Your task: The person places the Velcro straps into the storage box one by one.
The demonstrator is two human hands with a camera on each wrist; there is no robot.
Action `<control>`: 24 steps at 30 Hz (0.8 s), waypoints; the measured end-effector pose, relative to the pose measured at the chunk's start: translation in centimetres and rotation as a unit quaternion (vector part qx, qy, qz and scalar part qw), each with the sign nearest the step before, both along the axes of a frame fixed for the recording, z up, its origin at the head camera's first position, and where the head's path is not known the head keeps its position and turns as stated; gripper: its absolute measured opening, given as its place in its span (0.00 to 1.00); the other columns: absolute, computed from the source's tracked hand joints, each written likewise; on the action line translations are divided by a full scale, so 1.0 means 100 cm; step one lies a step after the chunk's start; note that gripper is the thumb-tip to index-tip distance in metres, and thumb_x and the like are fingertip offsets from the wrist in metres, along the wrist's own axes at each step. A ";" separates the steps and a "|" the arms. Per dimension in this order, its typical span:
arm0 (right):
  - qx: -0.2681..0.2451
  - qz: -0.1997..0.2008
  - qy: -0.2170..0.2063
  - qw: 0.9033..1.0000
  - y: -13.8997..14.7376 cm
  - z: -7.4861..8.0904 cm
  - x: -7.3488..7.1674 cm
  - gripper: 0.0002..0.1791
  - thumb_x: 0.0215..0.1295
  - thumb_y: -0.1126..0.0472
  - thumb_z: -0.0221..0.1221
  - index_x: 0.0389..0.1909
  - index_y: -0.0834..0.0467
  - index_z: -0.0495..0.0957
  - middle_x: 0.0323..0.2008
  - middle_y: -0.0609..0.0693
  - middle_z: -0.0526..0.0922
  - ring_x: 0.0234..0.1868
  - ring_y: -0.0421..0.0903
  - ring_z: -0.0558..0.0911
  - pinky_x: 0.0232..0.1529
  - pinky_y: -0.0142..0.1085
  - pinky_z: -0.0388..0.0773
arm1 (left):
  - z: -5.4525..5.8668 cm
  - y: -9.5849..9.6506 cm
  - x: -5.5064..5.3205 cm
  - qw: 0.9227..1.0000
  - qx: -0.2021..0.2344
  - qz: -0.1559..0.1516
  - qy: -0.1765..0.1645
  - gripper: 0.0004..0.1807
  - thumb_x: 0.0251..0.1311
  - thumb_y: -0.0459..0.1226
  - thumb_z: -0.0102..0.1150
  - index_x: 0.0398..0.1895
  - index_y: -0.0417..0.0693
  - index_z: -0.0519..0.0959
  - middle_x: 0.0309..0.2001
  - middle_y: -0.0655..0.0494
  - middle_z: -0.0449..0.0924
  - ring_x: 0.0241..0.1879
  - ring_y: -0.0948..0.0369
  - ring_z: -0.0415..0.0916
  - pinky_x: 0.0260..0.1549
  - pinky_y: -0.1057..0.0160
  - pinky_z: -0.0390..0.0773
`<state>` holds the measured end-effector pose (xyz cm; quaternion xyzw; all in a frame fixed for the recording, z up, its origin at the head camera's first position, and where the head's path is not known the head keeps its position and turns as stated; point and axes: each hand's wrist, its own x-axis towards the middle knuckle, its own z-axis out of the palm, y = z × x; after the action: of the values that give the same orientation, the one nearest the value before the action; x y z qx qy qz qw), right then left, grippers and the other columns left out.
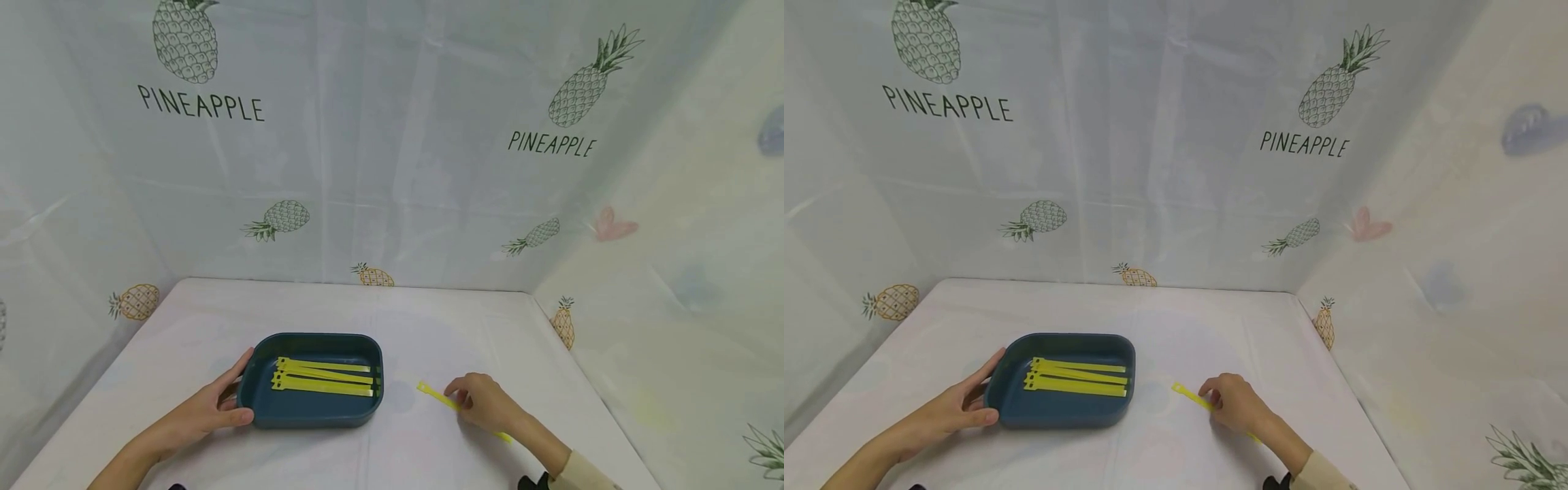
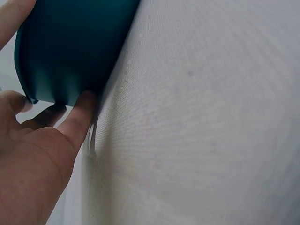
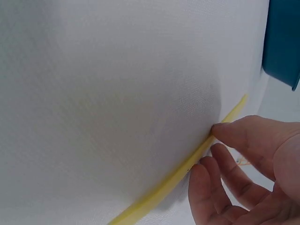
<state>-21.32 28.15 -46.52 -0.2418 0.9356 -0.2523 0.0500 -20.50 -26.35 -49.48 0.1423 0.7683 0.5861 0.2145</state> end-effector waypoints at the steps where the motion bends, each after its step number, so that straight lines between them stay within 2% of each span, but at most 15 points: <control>1: 0.003 -0.007 0.005 1.000 0.000 0.000 0.000 0.22 0.50 0.81 0.67 0.46 0.60 0.88 0.33 0.49 0.84 0.30 0.42 0.80 0.31 0.32 0.77 | 0.000 0.000 0.000 1.000 -0.001 0.000 0.000 0.59 0.74 0.42 0.66 0.87 0.70 0.29 0.84 0.29 0.37 0.75 0.39 0.65 0.55 0.71 0.77; 5: 0.007 -0.026 0.015 1.000 -0.001 -0.001 0.001 0.21 0.50 0.81 0.67 0.43 0.59 0.89 0.31 0.48 0.84 0.30 0.42 0.80 0.30 0.32 0.77 | -0.001 0.000 -0.001 1.000 -0.016 0.009 -0.008 0.59 0.74 0.43 0.66 0.87 0.72 0.29 0.85 0.31 0.37 0.77 0.37 0.62 0.55 0.73 0.76; 9: -0.010 -0.019 0.010 1.000 0.001 -0.002 0.001 0.20 0.50 0.81 0.67 0.42 0.60 0.88 0.30 0.49 0.85 0.29 0.42 0.80 0.29 0.32 0.77 | -0.001 0.000 -0.001 1.000 -0.026 0.013 -0.010 0.58 0.74 0.44 0.66 0.87 0.73 0.29 0.85 0.33 0.36 0.78 0.35 0.59 0.55 0.75 0.74; 13: -0.022 -0.014 -0.002 1.000 0.003 -0.001 0.001 0.20 0.50 0.80 0.68 0.43 0.59 0.88 0.30 0.48 0.84 0.29 0.40 0.78 0.29 0.32 0.76 | 0.000 0.000 -0.001 1.000 -0.022 0.009 -0.006 0.59 0.74 0.44 0.66 0.87 0.72 0.29 0.85 0.31 0.36 0.77 0.36 0.60 0.55 0.74 0.75; 18: -0.028 -0.010 -0.016 0.999 0.004 0.002 0.000 0.20 0.51 0.80 0.69 0.43 0.60 0.87 0.30 0.47 0.83 0.29 0.38 0.76 0.30 0.32 0.74 | -0.001 0.000 0.000 1.000 -0.014 0.006 -0.008 0.59 0.74 0.43 0.66 0.87 0.71 0.29 0.85 0.32 0.36 0.77 0.37 0.62 0.56 0.73 0.76; 24: -0.020 -0.010 -0.015 1.000 0.003 0.004 0.001 0.19 0.51 0.80 0.69 0.43 0.60 0.87 0.30 0.48 0.82 0.30 0.41 0.76 0.31 0.32 0.74 | -0.001 0.000 0.000 1.000 -0.022 0.010 -0.008 0.58 0.74 0.44 0.66 0.87 0.72 0.29 0.86 0.34 0.34 0.79 0.34 0.57 0.55 0.74 0.75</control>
<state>-21.22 28.46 -46.09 -0.2300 0.9317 -0.2754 0.0562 -20.48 -26.31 -49.56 0.1252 0.7809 0.5719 0.2178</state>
